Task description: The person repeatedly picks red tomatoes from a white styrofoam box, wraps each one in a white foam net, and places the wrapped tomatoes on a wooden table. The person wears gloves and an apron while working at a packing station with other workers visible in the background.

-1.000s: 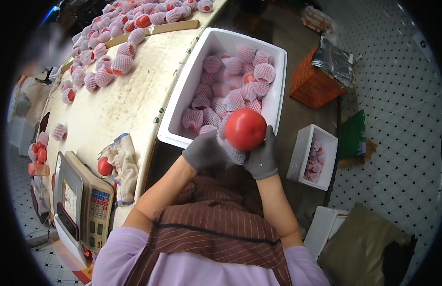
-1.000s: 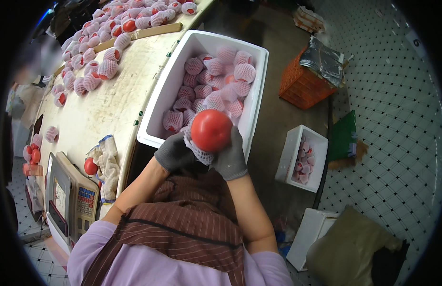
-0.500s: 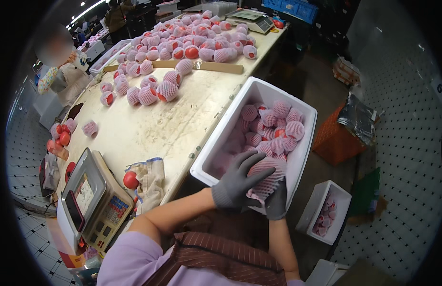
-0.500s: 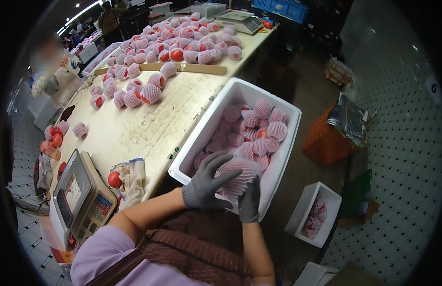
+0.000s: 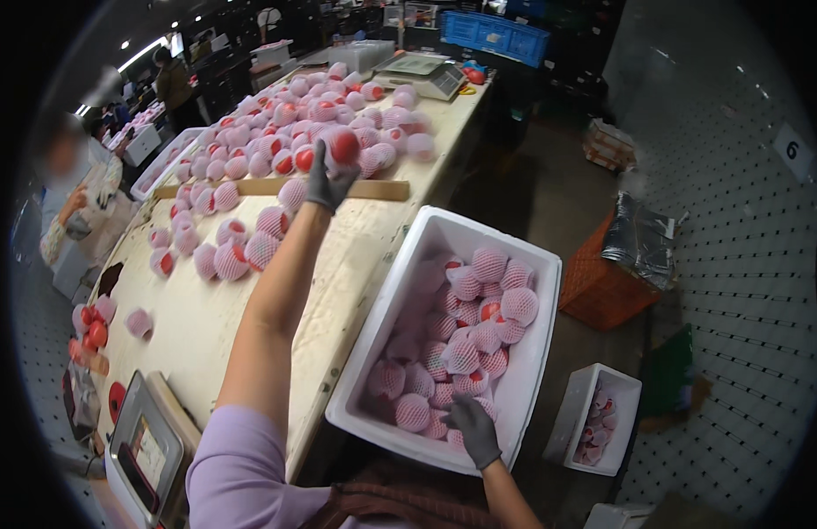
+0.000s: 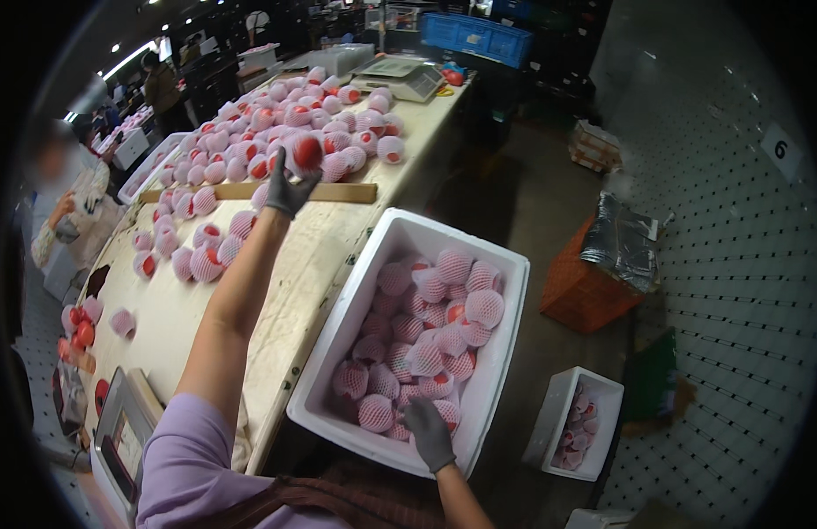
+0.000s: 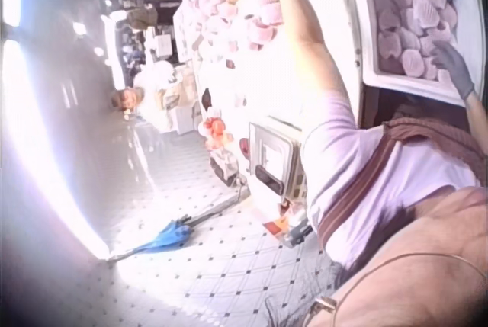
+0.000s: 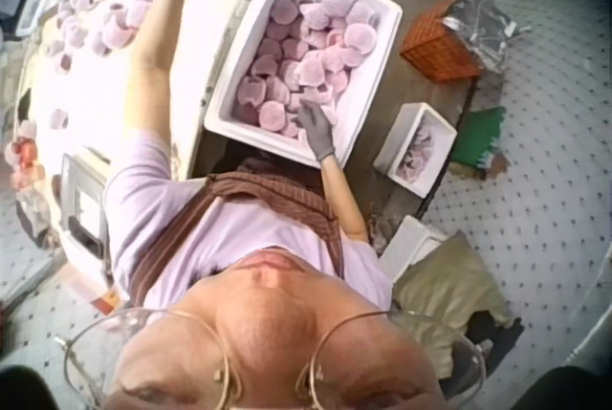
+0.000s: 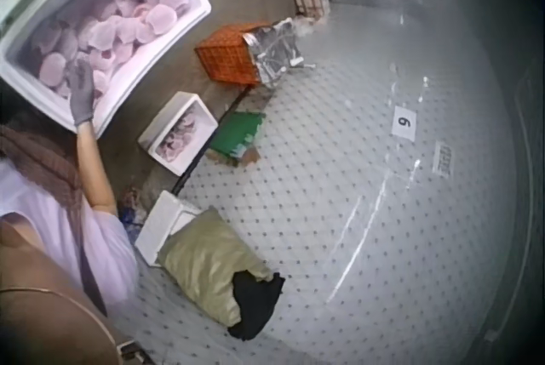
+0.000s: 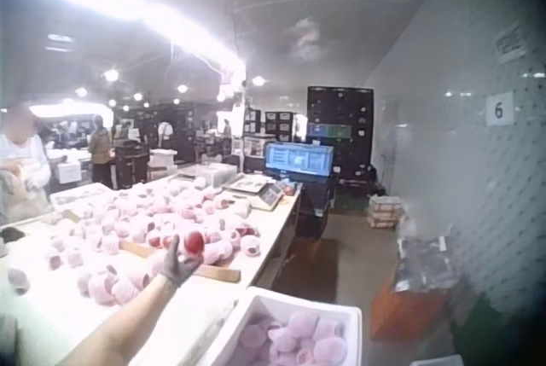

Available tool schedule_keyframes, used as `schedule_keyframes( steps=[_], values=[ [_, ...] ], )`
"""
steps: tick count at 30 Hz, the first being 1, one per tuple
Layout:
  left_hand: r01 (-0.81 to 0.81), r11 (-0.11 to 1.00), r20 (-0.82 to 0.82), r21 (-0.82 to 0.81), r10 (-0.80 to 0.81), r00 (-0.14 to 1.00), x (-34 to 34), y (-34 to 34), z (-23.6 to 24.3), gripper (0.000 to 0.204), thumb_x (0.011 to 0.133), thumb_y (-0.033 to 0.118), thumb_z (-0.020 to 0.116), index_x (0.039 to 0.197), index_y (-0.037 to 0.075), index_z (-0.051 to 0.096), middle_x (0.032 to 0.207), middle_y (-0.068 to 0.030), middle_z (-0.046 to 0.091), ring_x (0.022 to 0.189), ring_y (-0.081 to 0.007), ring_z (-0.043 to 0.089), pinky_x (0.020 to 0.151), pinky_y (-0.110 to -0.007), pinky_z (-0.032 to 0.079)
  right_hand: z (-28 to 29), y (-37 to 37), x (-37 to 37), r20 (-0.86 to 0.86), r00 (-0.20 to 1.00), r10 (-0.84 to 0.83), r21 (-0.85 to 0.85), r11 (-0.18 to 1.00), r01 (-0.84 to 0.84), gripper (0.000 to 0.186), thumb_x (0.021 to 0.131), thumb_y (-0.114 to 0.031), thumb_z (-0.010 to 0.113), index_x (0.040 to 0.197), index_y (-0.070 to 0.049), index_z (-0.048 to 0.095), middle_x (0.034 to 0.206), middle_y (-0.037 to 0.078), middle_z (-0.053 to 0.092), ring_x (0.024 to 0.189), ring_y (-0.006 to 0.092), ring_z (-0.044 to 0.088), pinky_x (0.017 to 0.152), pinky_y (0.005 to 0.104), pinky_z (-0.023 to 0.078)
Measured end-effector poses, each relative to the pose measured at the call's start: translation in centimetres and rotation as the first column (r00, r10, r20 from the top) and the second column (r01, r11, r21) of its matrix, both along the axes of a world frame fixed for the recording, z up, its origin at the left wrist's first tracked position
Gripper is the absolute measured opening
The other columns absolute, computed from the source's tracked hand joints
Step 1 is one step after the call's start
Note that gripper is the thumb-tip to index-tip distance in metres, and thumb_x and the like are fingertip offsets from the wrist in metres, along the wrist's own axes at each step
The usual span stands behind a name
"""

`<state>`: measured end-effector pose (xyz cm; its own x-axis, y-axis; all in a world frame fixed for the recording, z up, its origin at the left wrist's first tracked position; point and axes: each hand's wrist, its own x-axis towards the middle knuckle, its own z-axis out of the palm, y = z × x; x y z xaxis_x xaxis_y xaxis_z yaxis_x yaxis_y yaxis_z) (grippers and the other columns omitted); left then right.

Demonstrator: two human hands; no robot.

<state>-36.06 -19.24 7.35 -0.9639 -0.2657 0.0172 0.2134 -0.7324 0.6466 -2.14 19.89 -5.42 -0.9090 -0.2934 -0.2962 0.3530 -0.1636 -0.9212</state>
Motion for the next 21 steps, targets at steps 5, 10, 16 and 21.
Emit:
schedule_keyframes(
  steps=[5, 10, 16, 21],
  values=[
    [0.054, 0.914, 0.144, -0.402, 0.005, 0.990, -2.9, 1.0, -2.1, 0.065, 0.085, 0.054, 0.060, 0.123, 0.003, 0.048, 0.112, -0.0130, 0.059, 0.094, -0.0226, 0.062, 0.076, -0.034, 0.053, -0.2, 0.9, 0.4, -0.030, 0.999, -0.043, 0.005, 0.999, 0.043, 0.029, 0.096, -0.013, 0.052, 0.120, 0.003, 0.050, 0.105, 0.012, 0.062, 0.090, 0.0188, 0.063, 0.080, 0.0304, 0.052],
    [0.403, 0.633, 0.316, -0.661, -0.253, 0.915, 5.6, 10.7, -4.7, 0.037, 0.092, 0.036, 0.058, 0.113, 0.006, 0.058, 0.095, -0.0077, 0.063, 0.079, -0.0178, 0.064, 0.069, -0.031, 0.053, 0.8, 4.0, 0.7, -0.252, 0.931, -0.263, 0.111, 0.948, 0.298, 0.022, 0.095, -0.008, 0.053, 0.114, 0.003, 0.054, 0.096, 0.010, 0.065, 0.089, 0.0163, 0.064, 0.081, 0.0287, 0.051],
    [0.434, 0.327, 0.261, -0.840, -0.457, 0.850, 11.3, 18.3, -3.6, 0.036, 0.090, 0.032, 0.061, 0.111, 0.002, 0.062, 0.094, -0.0051, 0.065, 0.081, -0.0114, 0.061, 0.074, -0.026, 0.051, 1.8, 6.3, 1.0, -0.433, 0.777, -0.456, 0.199, 0.793, 0.576, 0.015, 0.093, -0.006, 0.055, 0.105, 0.001, 0.059, 0.085, 0.007, 0.066, 0.078, 0.0127, 0.063, 0.071, 0.0256, 0.050],
    [0.171, -0.014, 0.160, -0.985, -0.434, 0.886, 9.7, 26.4, -10.6, 0.052, 0.081, 0.033, 0.071, 0.119, 0.001, 0.055, 0.104, -0.0142, 0.063, 0.090, -0.0229, 0.063, 0.080, -0.033, 0.051, -0.6, 5.2, 1.2, -0.569, 0.679, -0.465, 0.260, 0.681, 0.685, 0.012, 0.086, -0.006, 0.063, 0.096, -0.001, 0.063, 0.079, 0.007, 0.066, 0.068, 0.0117, 0.061, 0.063, 0.0259, 0.049]
  ],
)
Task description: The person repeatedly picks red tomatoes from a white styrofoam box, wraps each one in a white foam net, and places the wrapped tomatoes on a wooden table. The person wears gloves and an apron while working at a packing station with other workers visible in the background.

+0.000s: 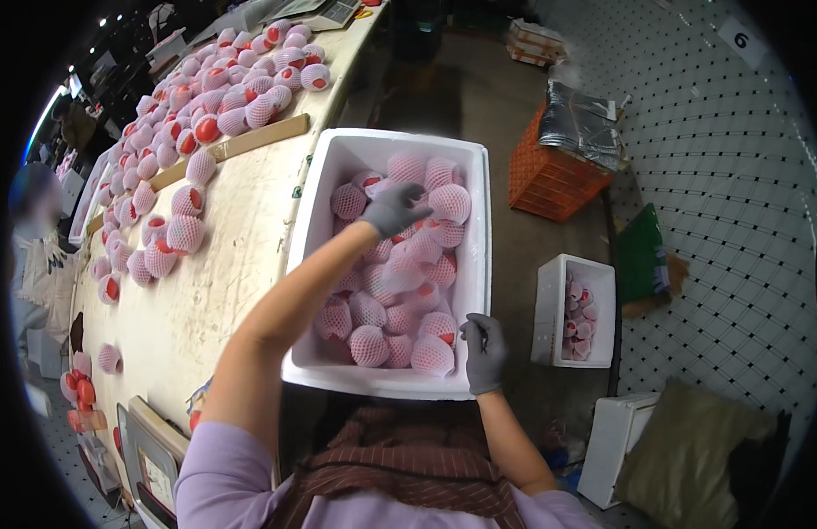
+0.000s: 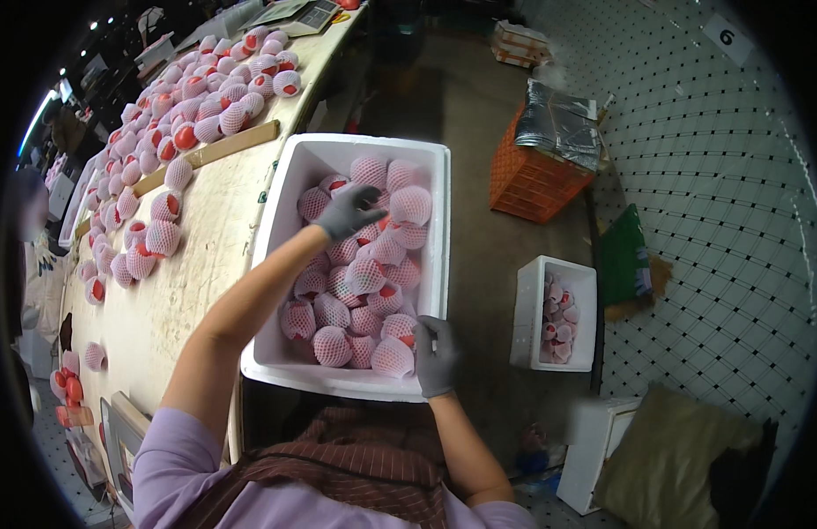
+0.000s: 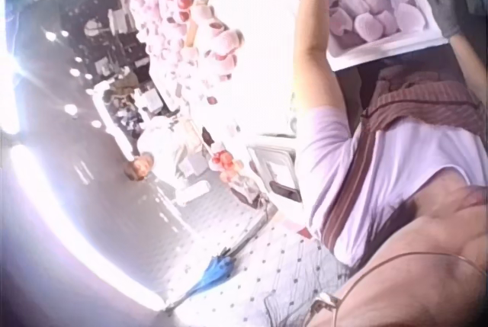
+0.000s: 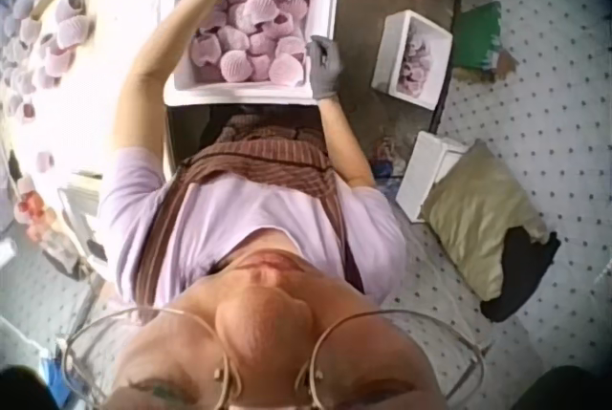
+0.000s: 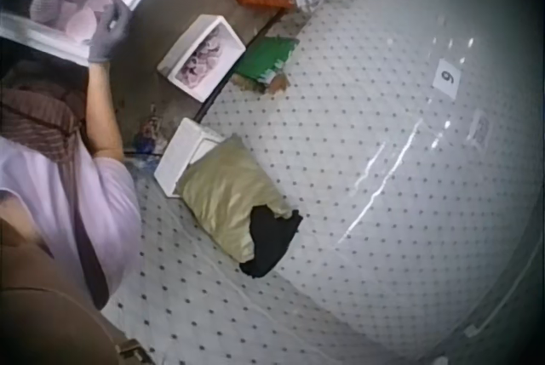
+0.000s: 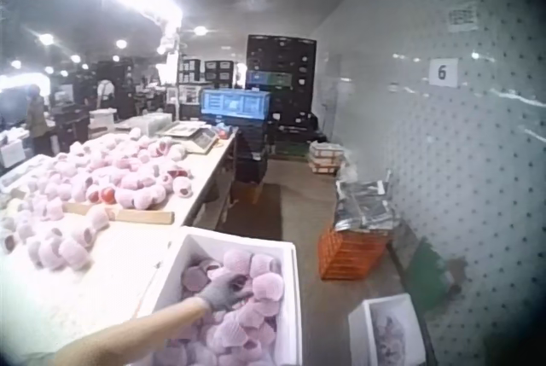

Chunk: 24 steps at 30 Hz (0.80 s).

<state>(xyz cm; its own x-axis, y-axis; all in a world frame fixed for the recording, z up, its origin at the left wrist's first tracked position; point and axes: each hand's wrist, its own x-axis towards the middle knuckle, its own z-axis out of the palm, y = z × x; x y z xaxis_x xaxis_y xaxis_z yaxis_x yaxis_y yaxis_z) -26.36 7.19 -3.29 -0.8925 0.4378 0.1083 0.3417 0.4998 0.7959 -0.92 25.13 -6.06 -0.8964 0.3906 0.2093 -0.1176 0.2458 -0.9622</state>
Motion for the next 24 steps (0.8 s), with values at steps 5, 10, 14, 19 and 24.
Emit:
schedule_keyframes(
  steps=[5, 10, 14, 19, 24],
  values=[
    [-0.186, 0.917, -0.085, -0.352, 0.167, 0.982, -0.2, 9.5, -2.0, 0.079, 0.062, 0.029, 0.076, 0.132, 0.016, 0.041, 0.124, -0.0244, 0.041, 0.110, -0.0412, 0.050, 0.093, -0.045, 0.045, 0.3, 0.2, 0.3, -0.058, 0.998, 0.022, 0.148, 0.989, -0.013, 0.010, 0.084, -0.004, 0.064, 0.093, -0.002, 0.064, 0.077, 0.008, 0.064, 0.066, 0.0165, 0.061, 0.063, 0.0285, 0.049],
    [-0.252, 0.966, -0.188, 0.050, 0.257, 0.948, -0.3, 7.9, -4.4, 0.088, 0.053, 0.021, 0.081, 0.132, 0.016, 0.043, 0.120, -0.0234, 0.041, 0.108, -0.0391, 0.049, 0.094, -0.041, 0.046, 1.9, 0.0, 0.1, -0.087, 0.991, 0.103, 0.302, 0.950, -0.073, 0.009, 0.082, -0.003, 0.065, 0.091, -0.002, 0.062, 0.079, 0.011, 0.061, 0.068, 0.0223, 0.060, 0.063, 0.0312, 0.048],
    [-0.333, 0.730, 0.571, 0.597, -0.095, 0.816, 1.9, 3.3, -1.0, 0.071, 0.068, 0.014, 0.074, 0.131, 0.008, 0.041, 0.118, -0.0139, 0.053, 0.106, -0.0258, 0.057, 0.084, -0.035, 0.054, 1.5, 0.0, 0.1, -0.120, 0.986, 0.119, 0.266, 0.960, -0.083, 0.010, 0.083, -0.003, 0.063, 0.093, -0.001, 0.062, 0.078, 0.011, 0.060, 0.068, 0.0215, 0.060, 0.063, 0.0309, 0.048],
    [0.093, 0.879, 0.002, 0.467, -0.106, 0.994, 12.2, -0.3, 5.3, 0.073, 0.061, 0.011, 0.079, 0.126, 0.005, 0.045, 0.120, -0.0114, 0.051, 0.108, -0.0251, 0.054, 0.091, -0.036, 0.048, 0.8, -0.9, -0.2, 0.021, 0.977, 0.212, -0.129, 0.970, -0.208, 0.029, 0.093, -0.017, 0.056, 0.117, -0.001, 0.054, 0.093, 0.009, 0.064, 0.069, 0.0159, 0.062, 0.064, 0.0297, 0.051],
    [0.271, 0.920, -0.295, 0.284, -0.185, 0.937, 22.8, -2.0, 8.0, 0.073, 0.060, 0.015, 0.083, 0.124, 0.004, 0.050, 0.131, -0.0161, 0.041, 0.123, -0.0318, 0.042, 0.104, -0.040, 0.035, 6.5, -3.1, 0.3, -0.112, 0.788, 0.605, -0.788, 0.429, -0.441, 0.076, 0.092, -0.053, 0.049, 0.143, -0.004, 0.020, 0.135, 0.011, 0.038, 0.123, 0.0222, 0.043, 0.096, 0.0363, 0.046]
  ],
)
